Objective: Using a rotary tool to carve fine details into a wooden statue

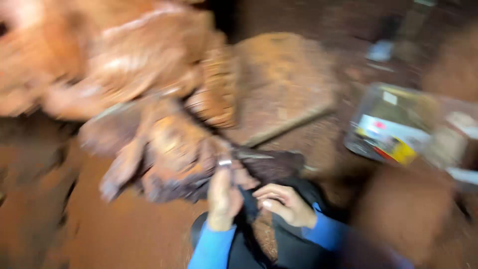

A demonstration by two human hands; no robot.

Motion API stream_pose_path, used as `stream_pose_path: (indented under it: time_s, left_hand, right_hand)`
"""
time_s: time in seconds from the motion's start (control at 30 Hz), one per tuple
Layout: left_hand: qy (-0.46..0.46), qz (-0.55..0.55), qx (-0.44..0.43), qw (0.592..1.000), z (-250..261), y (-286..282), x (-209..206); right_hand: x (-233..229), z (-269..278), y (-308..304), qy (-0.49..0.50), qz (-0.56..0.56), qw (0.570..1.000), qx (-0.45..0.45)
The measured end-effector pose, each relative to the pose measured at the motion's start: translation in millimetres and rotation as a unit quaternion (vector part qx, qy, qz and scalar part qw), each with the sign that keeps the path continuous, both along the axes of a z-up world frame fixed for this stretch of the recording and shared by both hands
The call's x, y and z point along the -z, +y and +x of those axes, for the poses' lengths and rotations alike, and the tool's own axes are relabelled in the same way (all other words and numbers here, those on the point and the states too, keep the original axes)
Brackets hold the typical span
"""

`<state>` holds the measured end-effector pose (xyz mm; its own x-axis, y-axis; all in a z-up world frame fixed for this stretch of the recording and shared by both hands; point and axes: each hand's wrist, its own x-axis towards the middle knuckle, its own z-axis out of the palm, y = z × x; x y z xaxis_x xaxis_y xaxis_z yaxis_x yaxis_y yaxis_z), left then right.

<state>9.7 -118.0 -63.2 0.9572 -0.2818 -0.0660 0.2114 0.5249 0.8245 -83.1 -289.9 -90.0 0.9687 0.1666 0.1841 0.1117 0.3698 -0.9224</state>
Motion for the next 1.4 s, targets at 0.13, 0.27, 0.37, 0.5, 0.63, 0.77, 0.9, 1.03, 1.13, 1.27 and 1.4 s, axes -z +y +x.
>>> stream_pose_path:
  time_s: [0.13,0.27,0.37,0.5,0.63,0.77,0.9,1.03,1.13,1.27,1.4]
  left_hand:
    - [0.063,-0.152,0.084,0.983,0.8,19.7,-53.9]
    - [0.011,-0.241,0.136,0.961,-0.7,33.1,-72.9]
    - [-0.007,-0.239,0.148,0.96,-4.3,37.0,-71.3]
    - [-0.004,-0.227,0.147,0.963,-7.6,37.4,-71.4]
    - [0.022,-0.22,0.106,0.97,-13.2,34.6,-64.1]
    - [0.011,-0.171,0.119,0.978,-13.6,32.2,-58.2]
    - [-0.007,-0.144,0.135,0.98,-15.6,26.1,-62.9]
    - [-0.006,-0.139,0.134,0.981,-15.1,33.5,-62.0]
    - [0.037,-0.159,0.152,0.975,-17.1,37.2,-64.3]
    - [-0.009,-0.178,0.146,0.973,-14.2,36.6,-75.6]
    - [-0.018,-0.175,0.133,0.975,-13.7,40.2,-76.1]
  right_hand:
    - [-4.3,-19.1,-31.8,-0.038,-0.046,0.992,0.115]
    - [22.7,-27.3,-61.6,-0.006,-0.137,0.952,0.275]
    - [49.7,-37.9,-75.6,0.085,-0.106,0.946,0.295]
    - [85.8,-53.9,-72.9,0.143,-0.129,0.931,0.311]
    - [109.3,-62.4,-65.7,0.16,-0.148,0.923,0.316]
    - [115.7,-65.3,-62.4,0.153,-0.197,0.903,0.35]
    - [122.4,-63.1,-64.3,0.118,-0.185,0.906,0.361]
    - [132.0,-22.8,-143.9,0.165,-0.241,0.863,0.413]
    - [280.5,-30.7,-272.6,0.14,-0.034,0.865,0.48]
    - [196.9,-64.2,-361.1,0.114,-0.588,0.493,0.631]
    - [183.9,-56.2,-391.7,0.291,-0.682,0.528,0.415]
